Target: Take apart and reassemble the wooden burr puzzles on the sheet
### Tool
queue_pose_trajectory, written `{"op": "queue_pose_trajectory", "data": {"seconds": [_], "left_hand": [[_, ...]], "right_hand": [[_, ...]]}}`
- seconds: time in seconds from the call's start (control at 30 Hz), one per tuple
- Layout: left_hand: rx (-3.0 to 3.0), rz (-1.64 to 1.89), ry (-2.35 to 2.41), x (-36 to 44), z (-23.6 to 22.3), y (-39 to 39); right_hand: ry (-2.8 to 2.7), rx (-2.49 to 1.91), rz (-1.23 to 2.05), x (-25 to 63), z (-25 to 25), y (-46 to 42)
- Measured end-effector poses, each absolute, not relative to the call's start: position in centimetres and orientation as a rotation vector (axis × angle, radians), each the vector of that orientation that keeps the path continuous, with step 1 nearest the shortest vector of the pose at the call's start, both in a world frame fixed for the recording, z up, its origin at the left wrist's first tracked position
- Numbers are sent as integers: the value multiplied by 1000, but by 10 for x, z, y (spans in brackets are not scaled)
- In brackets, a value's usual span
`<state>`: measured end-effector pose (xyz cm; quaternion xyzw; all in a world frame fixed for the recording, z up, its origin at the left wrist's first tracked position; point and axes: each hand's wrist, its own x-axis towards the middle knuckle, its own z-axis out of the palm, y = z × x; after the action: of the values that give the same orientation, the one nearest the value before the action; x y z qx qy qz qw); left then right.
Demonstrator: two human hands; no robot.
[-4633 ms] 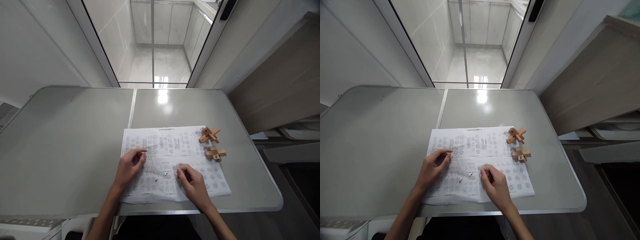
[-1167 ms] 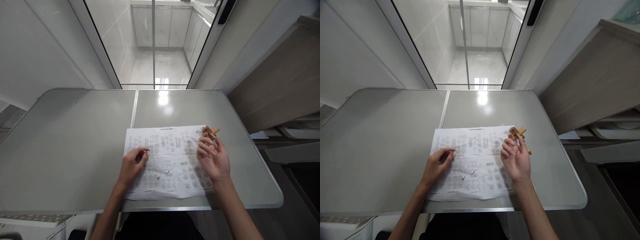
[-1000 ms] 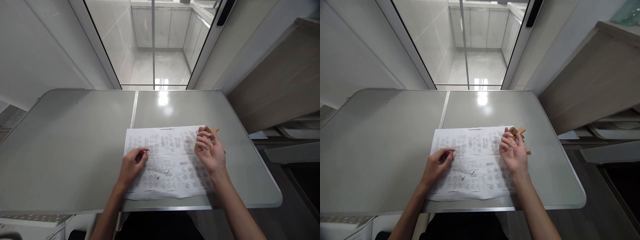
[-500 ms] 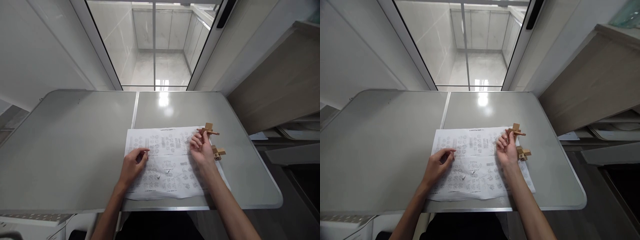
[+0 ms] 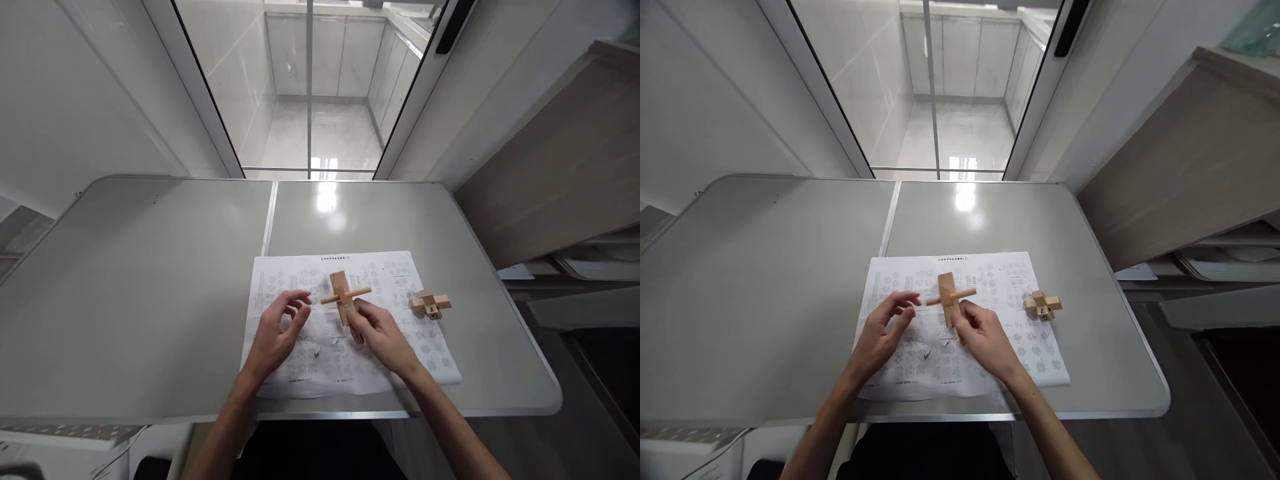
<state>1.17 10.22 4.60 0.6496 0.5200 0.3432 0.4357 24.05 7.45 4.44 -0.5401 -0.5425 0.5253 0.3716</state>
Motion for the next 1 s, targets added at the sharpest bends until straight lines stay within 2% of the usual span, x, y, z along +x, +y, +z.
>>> {"op": "queue_pose_trajectory", "data": {"seconds": [0.13, 0.37, 0.7, 1.0], "left_hand": [[1480, 823, 1185, 15, 52, 101], [1210, 700, 784, 8, 59, 95], [1061, 691, 786, 10, 59, 85], [1252, 856, 765, 7, 60, 83]], "right_hand": [[-1691, -1323, 1296, 235, 53, 68], [-1762, -1242, 1321, 229, 66, 61], [-1837, -1229, 1248, 230, 68, 53], [-1847, -1143, 1228, 232, 68, 46]]}}
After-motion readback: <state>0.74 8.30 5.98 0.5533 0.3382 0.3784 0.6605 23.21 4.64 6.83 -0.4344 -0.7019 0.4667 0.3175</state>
